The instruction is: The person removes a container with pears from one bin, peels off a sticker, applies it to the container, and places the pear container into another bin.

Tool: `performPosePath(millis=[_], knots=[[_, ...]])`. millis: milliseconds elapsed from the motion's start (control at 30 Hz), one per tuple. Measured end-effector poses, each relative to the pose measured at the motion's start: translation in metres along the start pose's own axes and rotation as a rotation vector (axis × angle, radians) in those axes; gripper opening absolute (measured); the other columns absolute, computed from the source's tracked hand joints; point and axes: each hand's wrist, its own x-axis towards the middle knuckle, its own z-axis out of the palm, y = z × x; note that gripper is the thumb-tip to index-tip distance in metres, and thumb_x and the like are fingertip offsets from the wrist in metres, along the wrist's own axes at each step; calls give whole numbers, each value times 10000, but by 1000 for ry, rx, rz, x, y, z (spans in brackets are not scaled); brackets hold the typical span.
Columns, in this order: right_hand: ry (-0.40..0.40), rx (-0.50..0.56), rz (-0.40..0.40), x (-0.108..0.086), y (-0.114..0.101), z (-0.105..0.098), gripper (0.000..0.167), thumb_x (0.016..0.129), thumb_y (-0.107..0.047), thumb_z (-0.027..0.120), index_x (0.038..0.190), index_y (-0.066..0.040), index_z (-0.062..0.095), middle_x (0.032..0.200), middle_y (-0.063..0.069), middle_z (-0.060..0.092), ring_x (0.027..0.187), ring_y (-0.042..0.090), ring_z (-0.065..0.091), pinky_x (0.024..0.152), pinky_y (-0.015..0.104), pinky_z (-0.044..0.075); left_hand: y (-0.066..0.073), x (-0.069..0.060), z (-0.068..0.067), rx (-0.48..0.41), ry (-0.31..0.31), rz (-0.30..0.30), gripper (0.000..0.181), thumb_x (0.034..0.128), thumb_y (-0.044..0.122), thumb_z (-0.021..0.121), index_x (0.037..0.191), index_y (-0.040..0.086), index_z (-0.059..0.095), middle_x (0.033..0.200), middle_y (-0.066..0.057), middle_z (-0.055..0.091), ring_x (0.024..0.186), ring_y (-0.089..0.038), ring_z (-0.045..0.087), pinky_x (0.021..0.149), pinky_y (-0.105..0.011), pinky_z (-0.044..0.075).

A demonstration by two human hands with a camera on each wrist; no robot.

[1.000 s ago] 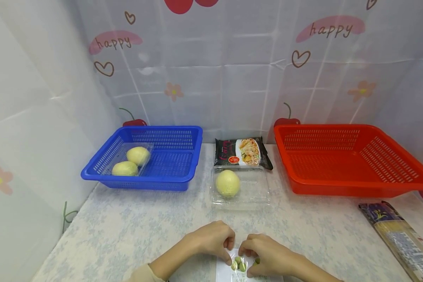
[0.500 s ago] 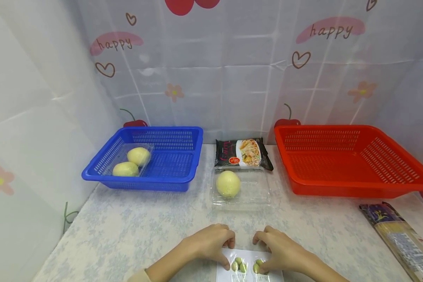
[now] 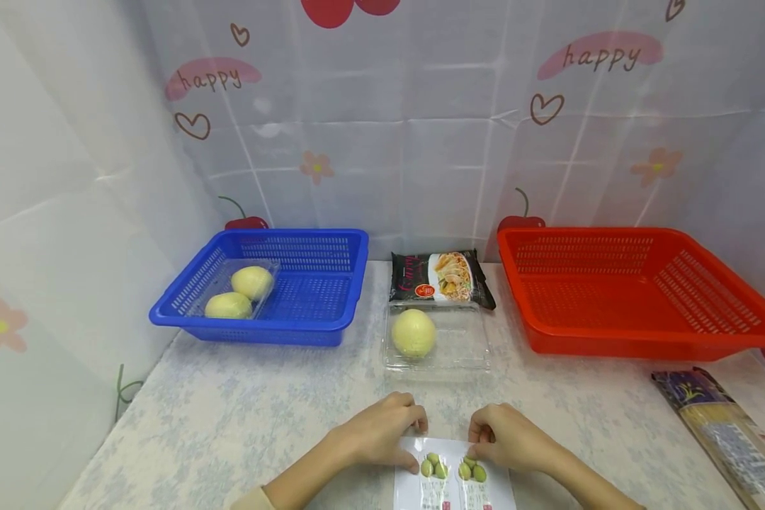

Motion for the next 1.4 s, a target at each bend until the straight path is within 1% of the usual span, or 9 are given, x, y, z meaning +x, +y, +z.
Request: performPosePath(millis=[133, 233, 400, 533, 733, 900, 967, 1167, 1400], knots=[[106, -47, 10, 6, 3, -4, 185, 766, -99, 749, 681, -138, 590, 584, -111, 459, 537, -7, 394, 484, 190, 358, -1, 2, 1, 17, 48, 39, 385, 729, 346, 788, 1070, 209, 677, 1085, 59, 587, 1060, -99, 491, 920, -227, 429], [191, -106, 53, 11, 3, -6, 185, 768, -81, 741, 686, -145, 588, 598, -96, 461, 549, 14, 396, 489, 196, 354, 0, 4, 0, 56, 45, 61, 386, 766, 363, 754, 1125, 240, 681, 1242, -7, 576, 1173, -168, 482, 995, -305, 408], [271, -208, 142, 20, 3, -3, 210, 753, -64, 750, 688, -155, 572, 627, -74, 461, 587, 70, 411, 520, 214, 352, 4, 5, -1, 127, -32, 39, 447, 799, 415, 711, 1216, 268, 645, 1411, -101, 454, 1292, -301, 414, 1015, -427, 401], [285, -279, 177, 24, 4, -1, 201, 726, -88, 782, 709, -142, 588, 661, -59, 494, 634, 107, 440, 577, 261, 384, 7, 4, -2, 134, -102, 43, 495, 828, 424, 677, 1279, 235, 602, 1457, -95, 397, 1358, -302, 328, 1057, -445, 348], [268, -360, 129, 23, 3, 1, 163, 704, -154, 807, 817, -112, 696, 762, -46, 564, 775, 167, 500, 713, 364, 421, 8, 3, -3, 133, -141, 60, 587, 818, 450, 678, 1333, 203, 545, 1450, -62, 413, 1351, -236, 352, 1072, -416, 332], [219, -321, 94, 17, 1, 3, 285, 719, -189, 801, 959, -60, 719, 868, -11, 560, 843, 188, 501, 759, 395, 419, 8, 3, -2, 141, -145, 26, 646, 780, 481, 703, 1352, 244, 519, 1465, -71, 389, 1363, -221, 332, 1060, -462, 339], [200, -303, 94, 15, 0, 4, 344, 713, -202, 809, 999, -39, 708, 901, 6, 542, 870, 200, 496, 839, 455, 420, 8, 3, -1, 146, -136, 16, 648, 766, 488, 710, 1341, 252, 528, 1457, -71, 396, 1358, -212, 337, 1048, -480, 349], [148, -272, 64, 11, -1, 5, 415, 702, -202, 821, 1051, -20, 691, 927, 20, 495, 861, 186, 465, 741, 379, 439, 6, 10, 1, 177, -70, 37, 650, 694, 523, 754, 1261, 256, 576, 1271, -31, 479, 1189, -146, 412, 930, -325, 399], [135, -215, 62, 10, -3, 5, 358, 683, -146, 825, 1002, -55, 690, 951, 12, 477, 884, 184, 464, 716, 357, 425, -1, 15, 2, 100, -32, 56, 665, 606, 549, 799, 1177, 268, 608, 984, 89, 397, 939, -42, 365, 775, -205, 298]])
